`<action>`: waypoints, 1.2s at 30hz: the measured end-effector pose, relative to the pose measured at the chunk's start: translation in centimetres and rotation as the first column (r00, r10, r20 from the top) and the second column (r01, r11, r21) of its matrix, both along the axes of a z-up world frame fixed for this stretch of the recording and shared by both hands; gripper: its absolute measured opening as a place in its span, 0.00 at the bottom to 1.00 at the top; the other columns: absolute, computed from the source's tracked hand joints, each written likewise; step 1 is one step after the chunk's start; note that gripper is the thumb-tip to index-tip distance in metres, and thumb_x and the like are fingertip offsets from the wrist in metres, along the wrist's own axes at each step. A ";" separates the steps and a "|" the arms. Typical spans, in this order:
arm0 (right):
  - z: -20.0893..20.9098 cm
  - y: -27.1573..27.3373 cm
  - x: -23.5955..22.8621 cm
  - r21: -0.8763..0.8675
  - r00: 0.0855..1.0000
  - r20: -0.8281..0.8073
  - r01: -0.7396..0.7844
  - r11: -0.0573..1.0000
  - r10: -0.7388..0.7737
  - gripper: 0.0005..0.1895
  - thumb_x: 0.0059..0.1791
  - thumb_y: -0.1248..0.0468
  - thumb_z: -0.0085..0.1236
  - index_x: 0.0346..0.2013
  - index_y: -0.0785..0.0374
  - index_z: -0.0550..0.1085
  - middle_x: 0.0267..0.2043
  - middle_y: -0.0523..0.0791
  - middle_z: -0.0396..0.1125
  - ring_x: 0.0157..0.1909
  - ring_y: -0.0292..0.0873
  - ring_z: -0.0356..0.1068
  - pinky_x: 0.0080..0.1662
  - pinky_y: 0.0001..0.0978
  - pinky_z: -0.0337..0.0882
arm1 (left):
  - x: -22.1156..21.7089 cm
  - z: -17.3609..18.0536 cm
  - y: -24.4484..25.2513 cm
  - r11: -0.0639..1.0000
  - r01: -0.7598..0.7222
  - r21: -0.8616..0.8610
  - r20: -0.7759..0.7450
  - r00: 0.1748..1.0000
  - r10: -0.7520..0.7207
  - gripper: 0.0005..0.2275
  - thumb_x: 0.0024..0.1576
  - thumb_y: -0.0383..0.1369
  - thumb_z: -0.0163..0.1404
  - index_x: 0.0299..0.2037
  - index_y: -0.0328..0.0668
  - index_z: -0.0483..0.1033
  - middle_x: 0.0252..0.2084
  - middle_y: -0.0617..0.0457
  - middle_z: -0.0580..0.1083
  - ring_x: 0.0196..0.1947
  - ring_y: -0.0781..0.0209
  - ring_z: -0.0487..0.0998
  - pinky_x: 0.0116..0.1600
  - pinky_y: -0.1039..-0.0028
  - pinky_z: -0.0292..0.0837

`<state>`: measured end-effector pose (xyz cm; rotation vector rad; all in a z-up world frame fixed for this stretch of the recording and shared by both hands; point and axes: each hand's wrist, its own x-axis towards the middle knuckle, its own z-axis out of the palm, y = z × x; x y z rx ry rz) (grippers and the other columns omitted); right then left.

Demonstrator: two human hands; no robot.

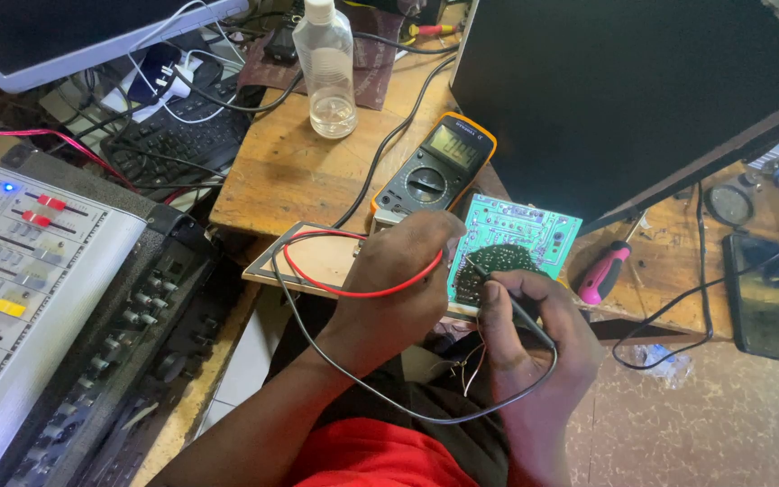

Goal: The person holds a green circuit board on their lap and uses a soldering iron to work on various points on the board. They occasionally pause to inspect the board or adjust their grip while continuing the soldering process.

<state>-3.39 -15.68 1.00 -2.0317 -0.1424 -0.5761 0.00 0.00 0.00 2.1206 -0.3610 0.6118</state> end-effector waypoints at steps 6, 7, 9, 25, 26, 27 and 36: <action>0.5 0.3 0.0 0.029 1.000 -0.004 -0.031 0.999 0.031 0.04 0.55 0.66 0.66 0.40 0.65 0.80 0.35 0.45 0.75 0.30 0.37 0.74 0.35 0.26 0.73 | 0.0 0.1 0.0 1.000 0.001 0.016 -0.011 1.000 -0.001 0.08 0.67 0.27 0.40 0.45 0.37 0.74 0.42 0.43 0.78 0.41 0.41 0.80 0.46 0.54 0.72; 0.6 0.1 0.1 0.030 1.000 -0.005 -0.031 0.999 0.031 0.04 0.55 0.66 0.66 0.40 0.65 0.80 0.35 0.45 0.75 0.30 0.37 0.74 0.35 0.26 0.73 | 0.0 0.2 0.0 1.000 0.001 0.017 -0.013 1.000 -0.001 0.08 0.67 0.27 0.40 0.45 0.37 0.74 0.42 0.43 0.78 0.41 0.41 0.80 0.46 0.54 0.72; 0.7 -0.1 0.2 0.031 0.996 -0.010 -0.086 0.996 0.086 0.06 0.55 0.66 0.64 0.42 0.68 0.80 0.36 0.48 0.75 0.30 0.39 0.77 0.36 0.27 0.76 | 0.0 0.4 0.0 0.998 0.005 -0.064 -0.019 1.000 -0.006 0.07 0.64 0.23 0.42 0.44 0.39 0.74 0.39 0.46 0.79 0.38 0.45 0.82 0.44 0.59 0.73; 0.6 -1.8 1.4 -0.095 0.967 -0.043 -0.253 0.963 0.250 0.08 0.54 0.61 0.63 0.41 0.63 0.83 0.40 0.45 0.79 0.41 0.41 0.77 0.46 0.31 0.72 | 0.0 -0.9 -0.8 0.998 -0.014 -0.063 0.029 0.999 0.016 0.06 0.63 0.21 0.43 0.44 0.38 0.73 0.39 0.44 0.77 0.39 0.43 0.80 0.44 0.56 0.71; 0.4 -1.9 1.3 0.016 0.970 -0.106 -0.216 0.976 0.217 0.08 0.55 0.62 0.63 0.42 0.64 0.83 0.41 0.45 0.78 0.43 0.39 0.76 0.47 0.29 0.73 | -0.1 -0.9 -0.8 0.997 0.001 -0.080 0.045 0.999 0.002 0.06 0.64 0.22 0.43 0.45 0.36 0.73 0.41 0.42 0.78 0.42 0.42 0.80 0.47 0.56 0.72; 0.3 -2.1 1.4 0.125 0.969 -0.167 -0.164 0.979 0.184 0.07 0.55 0.63 0.62 0.42 0.65 0.82 0.42 0.45 0.77 0.45 0.38 0.76 0.47 0.27 0.73 | 0.0 -0.8 -0.8 0.995 0.024 -0.095 0.065 0.998 -0.017 0.07 0.65 0.22 0.43 0.47 0.34 0.74 0.44 0.41 0.78 0.44 0.41 0.80 0.51 0.56 0.74; 0.1 -1.4 1.2 0.089 0.990 -0.130 -0.039 0.995 0.050 0.05 0.55 0.64 0.64 0.40 0.62 0.82 0.40 0.43 0.76 0.39 0.36 0.74 0.41 0.25 0.72 | 0.2 -1.7 -1.2 0.998 -0.053 0.034 0.073 0.996 0.051 0.10 0.62 0.21 0.46 0.51 0.33 0.77 0.48 0.41 0.79 0.46 0.42 0.82 0.51 0.56 0.76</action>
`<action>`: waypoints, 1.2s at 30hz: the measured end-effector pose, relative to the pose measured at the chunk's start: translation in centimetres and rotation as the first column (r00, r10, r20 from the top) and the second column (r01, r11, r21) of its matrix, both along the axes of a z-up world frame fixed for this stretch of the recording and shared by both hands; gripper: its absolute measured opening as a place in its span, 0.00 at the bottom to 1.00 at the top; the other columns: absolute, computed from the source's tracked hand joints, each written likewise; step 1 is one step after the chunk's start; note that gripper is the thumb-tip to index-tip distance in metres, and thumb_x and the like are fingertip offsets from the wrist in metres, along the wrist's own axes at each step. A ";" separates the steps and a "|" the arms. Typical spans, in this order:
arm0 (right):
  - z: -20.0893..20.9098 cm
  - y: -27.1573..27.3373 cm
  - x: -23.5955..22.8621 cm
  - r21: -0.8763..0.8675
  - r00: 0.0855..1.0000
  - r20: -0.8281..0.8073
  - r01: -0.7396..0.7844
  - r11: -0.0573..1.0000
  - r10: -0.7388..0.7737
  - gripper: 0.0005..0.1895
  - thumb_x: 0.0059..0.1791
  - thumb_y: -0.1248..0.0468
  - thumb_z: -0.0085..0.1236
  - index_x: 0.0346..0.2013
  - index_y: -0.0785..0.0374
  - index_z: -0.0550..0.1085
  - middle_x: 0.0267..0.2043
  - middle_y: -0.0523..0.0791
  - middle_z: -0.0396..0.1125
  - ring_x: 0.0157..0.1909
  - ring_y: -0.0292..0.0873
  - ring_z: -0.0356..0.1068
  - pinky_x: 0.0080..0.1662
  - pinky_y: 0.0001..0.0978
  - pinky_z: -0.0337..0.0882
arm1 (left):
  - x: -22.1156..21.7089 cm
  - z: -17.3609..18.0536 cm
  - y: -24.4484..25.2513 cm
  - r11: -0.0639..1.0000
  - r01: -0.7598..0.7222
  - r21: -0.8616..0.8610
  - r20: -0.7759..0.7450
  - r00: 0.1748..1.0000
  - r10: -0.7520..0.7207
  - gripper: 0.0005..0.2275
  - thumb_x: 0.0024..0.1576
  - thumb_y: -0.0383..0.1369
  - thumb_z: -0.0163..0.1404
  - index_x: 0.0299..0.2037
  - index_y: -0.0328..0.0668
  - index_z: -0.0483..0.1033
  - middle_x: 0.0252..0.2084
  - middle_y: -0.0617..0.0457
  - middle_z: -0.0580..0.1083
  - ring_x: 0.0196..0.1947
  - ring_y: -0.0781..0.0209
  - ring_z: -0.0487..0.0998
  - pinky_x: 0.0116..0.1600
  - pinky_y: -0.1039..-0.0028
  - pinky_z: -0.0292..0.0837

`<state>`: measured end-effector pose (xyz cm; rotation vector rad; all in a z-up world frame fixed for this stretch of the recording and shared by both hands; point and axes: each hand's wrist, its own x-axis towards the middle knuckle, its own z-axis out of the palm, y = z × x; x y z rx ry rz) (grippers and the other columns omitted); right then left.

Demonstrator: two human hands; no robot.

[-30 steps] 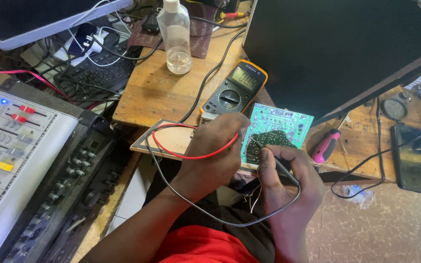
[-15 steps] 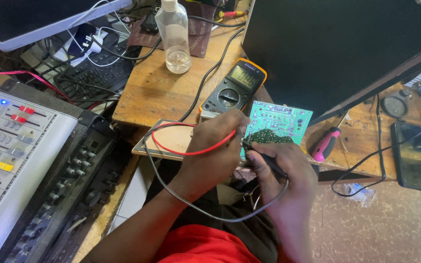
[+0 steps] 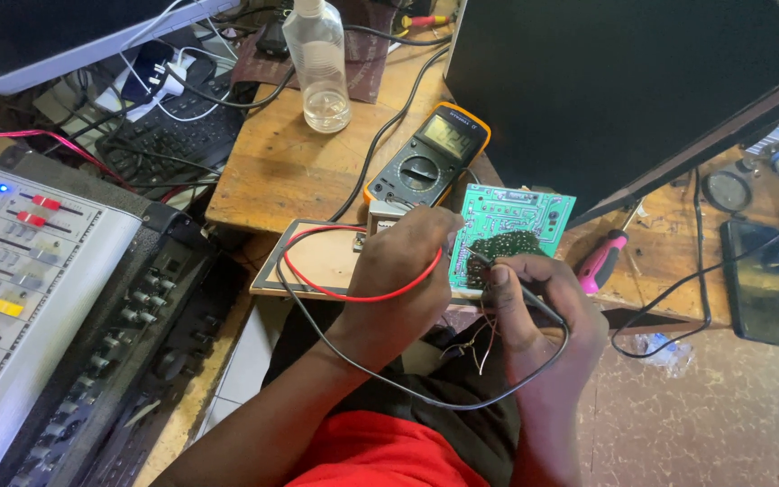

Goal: The person holds a green circuit board on their lap and uses a soldering iron to work on various points on the board. They occasionally pause to inspect the board or adjust their grip while continuing the soldering process.

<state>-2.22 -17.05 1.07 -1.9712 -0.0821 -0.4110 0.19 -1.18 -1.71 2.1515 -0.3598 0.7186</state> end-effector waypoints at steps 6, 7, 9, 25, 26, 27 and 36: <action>0.7 -1.5 -1.2 -0.065 0.984 0.073 -0.159 0.985 0.164 0.06 0.53 0.64 0.63 0.39 0.64 0.82 0.40 0.45 0.79 0.40 0.38 0.77 0.45 0.28 0.74 | -0.3 0.7 0.0 0.997 0.032 -0.076 0.019 0.999 -0.031 0.09 0.64 0.20 0.44 0.50 0.31 0.77 0.46 0.40 0.79 0.45 0.42 0.82 0.50 0.57 0.76; 0.3 -2.8 -1.6 -0.063 0.984 0.073 -0.160 0.985 0.164 0.06 0.53 0.64 0.63 0.39 0.64 0.82 0.40 0.45 0.79 0.40 0.38 0.77 0.45 0.28 0.74 | -0.3 0.6 0.1 0.997 0.031 -0.074 0.019 0.999 -0.030 0.09 0.64 0.20 0.44 0.50 0.31 0.77 0.46 0.40 0.79 0.45 0.42 0.82 0.50 0.57 0.76; -0.4 -5.3 -2.6 0.093 0.911 -0.034 -0.407 0.909 0.412 0.10 0.53 0.59 0.58 0.42 0.61 0.82 0.45 0.45 0.80 0.49 0.41 0.79 0.56 0.31 0.74 | -0.3 0.3 0.3 0.992 0.067 -0.108 0.022 0.998 -0.065 0.12 0.58 0.17 0.44 0.49 0.32 0.76 0.45 0.42 0.79 0.46 0.44 0.82 0.51 0.59 0.77; -3.9 -10.1 -1.0 -0.436 0.995 -0.092 -0.070 0.897 0.033 0.20 0.50 0.65 0.62 0.58 0.53 0.80 0.51 0.43 0.76 0.40 0.41 0.79 0.50 0.37 0.72 | -0.1 0.8 -0.1 0.998 0.021 -0.051 0.033 0.999 -0.019 0.08 0.62 0.20 0.43 0.45 0.33 0.76 0.43 0.41 0.79 0.42 0.42 0.82 0.45 0.56 0.75; -4.0 -9.6 -0.4 -0.406 0.985 -0.076 -0.170 0.898 0.152 0.25 0.49 0.62 0.65 0.62 0.56 0.76 0.59 0.45 0.74 0.54 0.45 0.75 0.58 0.40 0.69 | -0.1 0.6 -0.1 0.999 0.014 -0.052 0.040 0.999 -0.012 0.08 0.61 0.19 0.44 0.46 0.32 0.76 0.45 0.40 0.80 0.44 0.41 0.83 0.48 0.56 0.76; -4.1 -9.1 0.3 -0.380 0.961 -0.055 -0.270 0.885 0.269 0.31 0.48 0.59 0.69 0.65 0.58 0.73 0.66 0.47 0.73 0.68 0.49 0.71 0.66 0.43 0.66 | 0.0 0.5 -0.2 0.999 0.008 -0.054 0.048 0.999 -0.005 0.09 0.61 0.19 0.45 0.48 0.31 0.77 0.46 0.39 0.81 0.47 0.41 0.84 0.50 0.56 0.78; -7.4 -8.4 1.4 -0.329 0.983 0.115 -0.098 0.939 0.143 0.18 0.55 0.58 0.59 0.58 0.59 0.77 0.58 0.47 0.77 0.61 0.49 0.75 0.60 0.41 0.70 | -6.1 -0.3 -1.3 0.820 0.573 0.021 0.184 0.804 -0.566 0.09 0.65 0.18 0.51 0.53 0.34 0.75 0.46 0.40 0.78 0.44 0.42 0.82 0.48 0.59 0.79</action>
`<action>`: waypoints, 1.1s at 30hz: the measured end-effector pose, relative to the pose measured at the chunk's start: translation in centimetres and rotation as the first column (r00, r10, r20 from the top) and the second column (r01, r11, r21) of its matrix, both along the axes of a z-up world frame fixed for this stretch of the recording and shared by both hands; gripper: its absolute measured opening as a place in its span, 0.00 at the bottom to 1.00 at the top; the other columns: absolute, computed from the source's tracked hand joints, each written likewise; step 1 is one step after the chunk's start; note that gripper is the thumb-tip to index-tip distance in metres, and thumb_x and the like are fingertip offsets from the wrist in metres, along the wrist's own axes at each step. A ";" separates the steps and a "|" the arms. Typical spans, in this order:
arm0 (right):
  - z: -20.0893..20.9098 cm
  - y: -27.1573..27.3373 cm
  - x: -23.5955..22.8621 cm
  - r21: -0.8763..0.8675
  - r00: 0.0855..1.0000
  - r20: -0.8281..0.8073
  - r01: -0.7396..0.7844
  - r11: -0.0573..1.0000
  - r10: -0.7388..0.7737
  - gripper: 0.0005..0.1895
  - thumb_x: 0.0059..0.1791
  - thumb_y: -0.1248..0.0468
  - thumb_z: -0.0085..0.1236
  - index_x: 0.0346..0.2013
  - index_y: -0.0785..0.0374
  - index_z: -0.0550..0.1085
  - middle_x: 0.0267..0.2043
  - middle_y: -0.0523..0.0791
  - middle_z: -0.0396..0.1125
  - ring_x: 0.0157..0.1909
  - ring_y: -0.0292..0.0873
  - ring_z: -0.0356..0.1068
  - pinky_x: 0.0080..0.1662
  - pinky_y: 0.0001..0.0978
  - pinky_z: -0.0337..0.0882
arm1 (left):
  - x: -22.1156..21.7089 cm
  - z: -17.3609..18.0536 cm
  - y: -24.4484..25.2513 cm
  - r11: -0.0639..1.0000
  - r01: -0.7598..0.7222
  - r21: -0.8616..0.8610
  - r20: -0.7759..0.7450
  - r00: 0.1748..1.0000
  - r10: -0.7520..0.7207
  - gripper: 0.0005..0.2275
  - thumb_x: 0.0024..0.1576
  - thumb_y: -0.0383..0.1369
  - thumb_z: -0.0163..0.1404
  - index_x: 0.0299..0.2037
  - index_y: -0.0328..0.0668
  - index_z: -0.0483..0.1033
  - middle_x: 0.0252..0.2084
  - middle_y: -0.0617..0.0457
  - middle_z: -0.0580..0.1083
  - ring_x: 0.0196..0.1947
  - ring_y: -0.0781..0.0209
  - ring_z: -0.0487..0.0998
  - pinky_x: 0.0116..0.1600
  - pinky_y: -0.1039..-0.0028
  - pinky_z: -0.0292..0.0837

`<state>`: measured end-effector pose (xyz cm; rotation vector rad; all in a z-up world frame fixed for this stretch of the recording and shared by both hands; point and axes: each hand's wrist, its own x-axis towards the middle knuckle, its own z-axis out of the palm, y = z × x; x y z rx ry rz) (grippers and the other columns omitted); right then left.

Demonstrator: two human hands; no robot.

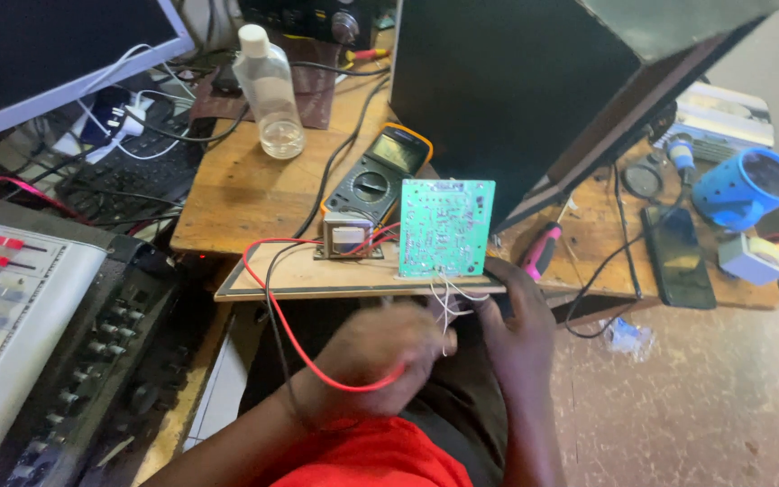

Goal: The person holds a green circuit board on their lap and uses a soldering iron to work on various points on the board. They occasionally pause to inspect the board or adjust their grip while continuing the soldering process.

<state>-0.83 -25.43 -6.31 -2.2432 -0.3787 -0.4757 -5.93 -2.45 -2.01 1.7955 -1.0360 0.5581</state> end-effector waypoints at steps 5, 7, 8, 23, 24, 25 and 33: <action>0.1 0.1 0.1 -0.011 1.000 0.008 -0.001 1.000 0.002 0.19 0.56 0.54 0.55 0.58 0.60 0.76 0.59 0.48 0.76 0.61 0.52 0.76 0.57 0.45 0.71 | 0.7 -15.8 4.6 0.872 0.358 0.333 -0.578 0.808 -0.112 0.09 0.62 0.25 0.44 0.47 0.41 0.76 0.42 0.45 0.74 0.41 0.47 0.76 0.45 0.59 0.69; 0.0 0.1 0.2 -0.006 1.000 0.011 0.007 1.000 -0.007 0.21 0.57 0.50 0.54 0.59 0.60 0.76 0.58 0.47 0.76 0.60 0.51 0.76 0.56 0.45 0.72 | 1.1 -18.2 7.4 0.868 0.231 0.440 -0.636 0.762 0.120 0.13 0.68 0.35 0.43 0.55 0.47 0.81 0.51 0.46 0.81 0.50 0.48 0.82 0.53 0.62 0.75; 0.0 0.1 0.2 -0.013 1.000 0.007 0.011 1.000 -0.011 0.23 0.58 0.48 0.50 0.59 0.60 0.75 0.59 0.48 0.76 0.60 0.52 0.76 0.56 0.45 0.72 | 1.1 -17.5 8.8 0.715 0.096 0.692 -0.481 0.800 0.359 0.18 0.66 0.40 0.43 0.67 0.61 0.68 0.67 0.48 0.65 0.66 0.44 0.65 0.66 0.51 0.58; 0.3 0.8 -0.9 -0.043 0.999 0.040 0.006 0.999 -0.004 0.17 0.53 0.62 0.57 0.57 0.60 0.76 0.57 0.48 0.76 0.61 0.52 0.74 0.61 0.44 0.69 | -0.2 5.1 4.9 0.821 -0.415 0.393 0.044 0.900 0.434 0.19 0.65 0.36 0.51 0.63 0.34 0.73 0.64 0.40 0.75 0.66 0.41 0.74 0.68 0.52 0.68; -0.1 0.5 -0.8 -0.023 0.997 0.073 -0.012 1.000 0.013 0.19 0.50 0.67 0.58 0.57 0.60 0.76 0.58 0.48 0.76 0.62 0.52 0.73 0.64 0.44 0.68 | 1.0 3.4 3.9 0.700 -0.506 0.505 0.129 0.846 0.518 0.27 0.64 0.46 0.53 0.69 0.39 0.71 0.70 0.42 0.71 0.72 0.41 0.67 0.69 0.48 0.62; 1.0 -0.3 -0.8 -0.028 0.997 0.078 0.015 0.999 -0.012 0.19 0.50 0.67 0.58 0.57 0.60 0.76 0.58 0.48 0.76 0.62 0.52 0.73 0.64 0.44 0.68 | 1.6 2.7 3.0 0.716 -0.490 0.498 0.131 0.858 0.496 0.27 0.64 0.46 0.53 0.69 0.39 0.71 0.70 0.42 0.71 0.72 0.41 0.67 0.69 0.48 0.62; 4.1 -16.3 6.8 0.458 0.790 0.139 0.483 0.746 -0.597 0.09 0.53 0.71 0.60 0.45 0.58 0.82 0.42 0.41 0.76 0.44 0.33 0.71 0.45 0.30 0.77 | 2.4 0.5 1.3 0.441 -0.732 0.520 0.339 0.650 0.680 0.30 0.59 0.50 0.57 0.70 0.50 0.72 0.56 0.60 0.79 0.49 0.55 0.76 0.53 0.61 0.62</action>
